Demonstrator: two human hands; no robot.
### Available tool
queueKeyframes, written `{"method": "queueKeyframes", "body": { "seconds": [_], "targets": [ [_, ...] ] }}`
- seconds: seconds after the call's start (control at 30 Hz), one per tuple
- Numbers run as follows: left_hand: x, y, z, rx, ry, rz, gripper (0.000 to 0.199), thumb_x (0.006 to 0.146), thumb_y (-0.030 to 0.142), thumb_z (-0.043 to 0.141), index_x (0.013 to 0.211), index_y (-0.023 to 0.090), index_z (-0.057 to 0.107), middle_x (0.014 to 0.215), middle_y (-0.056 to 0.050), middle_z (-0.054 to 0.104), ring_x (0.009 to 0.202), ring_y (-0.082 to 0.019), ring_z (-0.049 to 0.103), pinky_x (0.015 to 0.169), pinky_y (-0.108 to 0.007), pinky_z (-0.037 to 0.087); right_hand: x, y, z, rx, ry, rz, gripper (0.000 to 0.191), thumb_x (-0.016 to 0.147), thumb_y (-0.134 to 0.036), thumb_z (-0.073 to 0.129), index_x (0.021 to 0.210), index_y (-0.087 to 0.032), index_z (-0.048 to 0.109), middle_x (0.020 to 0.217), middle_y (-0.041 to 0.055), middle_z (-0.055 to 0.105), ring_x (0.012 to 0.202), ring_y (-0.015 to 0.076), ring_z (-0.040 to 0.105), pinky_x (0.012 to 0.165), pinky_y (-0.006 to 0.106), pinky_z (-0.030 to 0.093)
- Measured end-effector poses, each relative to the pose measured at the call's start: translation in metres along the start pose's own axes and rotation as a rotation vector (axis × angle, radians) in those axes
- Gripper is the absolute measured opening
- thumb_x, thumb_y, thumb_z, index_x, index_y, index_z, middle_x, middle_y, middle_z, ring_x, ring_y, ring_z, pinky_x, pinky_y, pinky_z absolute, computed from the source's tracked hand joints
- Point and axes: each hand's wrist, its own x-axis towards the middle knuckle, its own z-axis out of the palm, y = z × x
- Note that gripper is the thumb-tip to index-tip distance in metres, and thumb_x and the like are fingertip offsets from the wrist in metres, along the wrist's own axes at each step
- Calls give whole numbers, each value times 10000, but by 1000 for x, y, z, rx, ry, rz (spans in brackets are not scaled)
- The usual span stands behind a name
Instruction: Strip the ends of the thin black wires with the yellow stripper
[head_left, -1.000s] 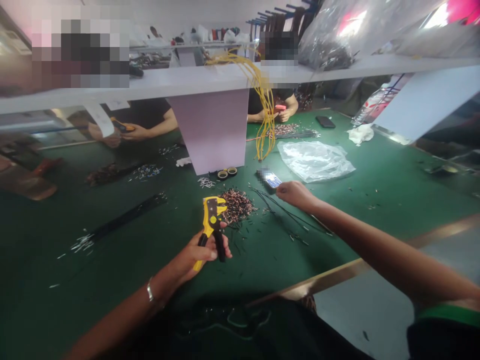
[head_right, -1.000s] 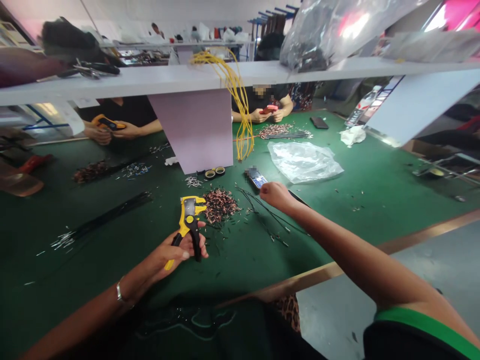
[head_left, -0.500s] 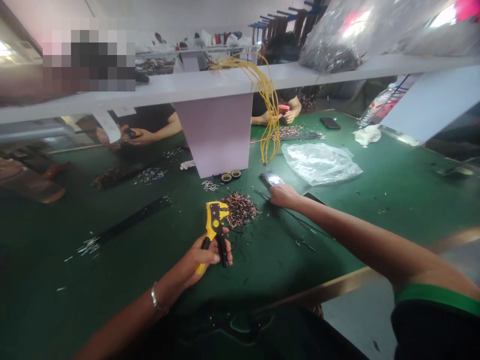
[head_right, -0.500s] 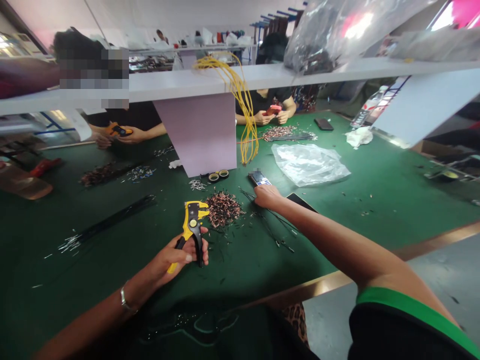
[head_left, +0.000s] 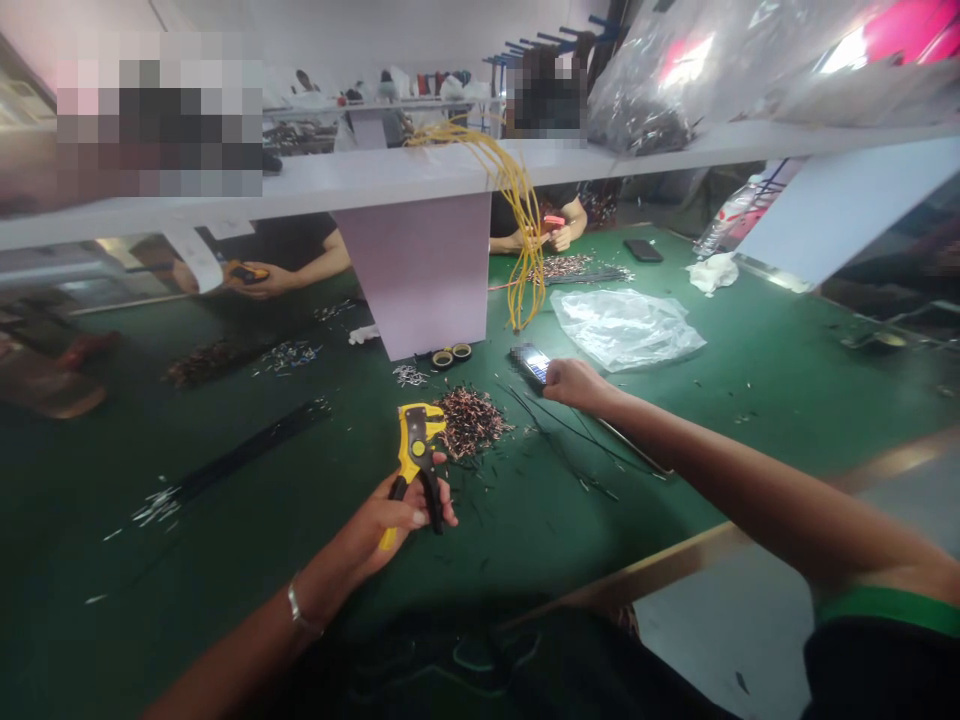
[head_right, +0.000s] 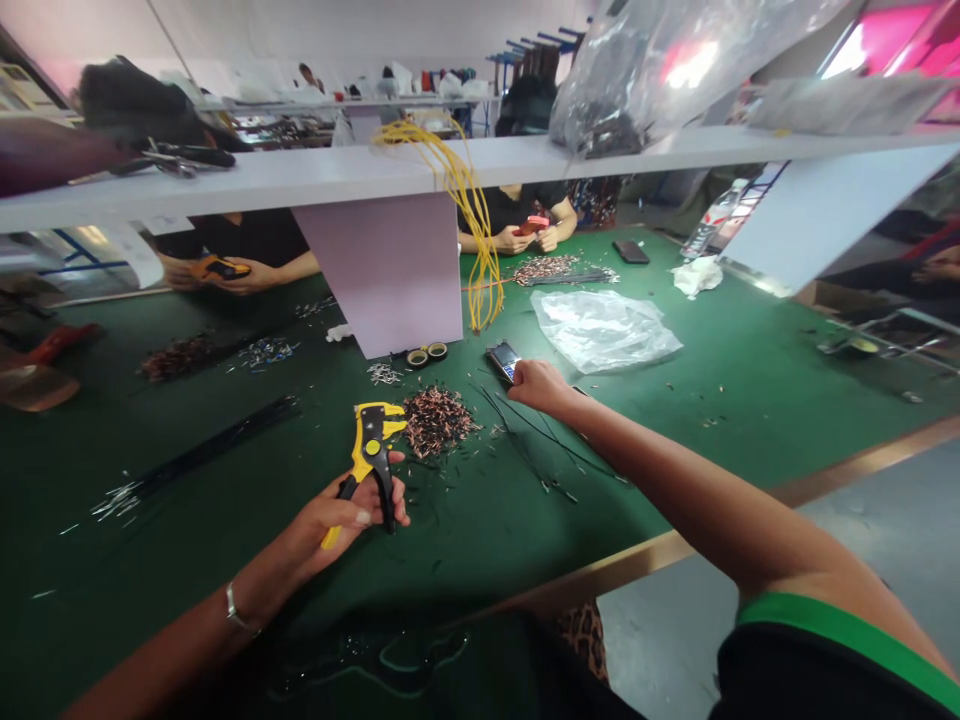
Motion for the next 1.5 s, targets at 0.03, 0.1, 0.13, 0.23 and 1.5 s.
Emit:
{"method": "queueKeyframes", "body": {
  "seconds": [0.03,0.1,0.13,0.23,1.5],
  "targets": [
    [0,2,1,-7,4,-3,743,619,100,615,1342,185,469,955,-73,642,850,-242,637,845,-468,491,-4,-3,-3,37,14,-8,93,669,-183,628,737,-164,687,733,68,703,709,206,634,587,275,390],
    [0,5,3,-34,7,-1,755,626,97,619,1357,194,456,957,-67,636,870,-237,626,891,-489,479,-13,-13,-9,121,32,-30,76,669,-189,618,721,-168,669,695,51,688,676,195,629,591,279,409],
    [0,7,3,-53,3,6,763,624,96,620,1361,198,452,949,-61,630,880,-237,622,915,-505,469,-19,-19,-10,169,31,-45,79,674,-195,609,728,-170,662,676,39,680,648,183,626,588,277,422],
    [1,10,1,-120,-28,28,778,614,93,616,1364,213,445,928,-43,608,892,-238,619,973,-561,432,-35,-42,-7,311,-1,-87,106,688,-202,568,766,-178,636,607,3,650,537,150,609,544,268,451],
    [4,6,-10,-256,-69,5,828,544,69,572,1348,248,487,964,-54,609,857,-217,596,802,-449,509,-74,-91,38,1826,-159,-33,108,762,-183,731,864,-183,765,808,44,784,715,180,738,759,346,605]
  ]
}}
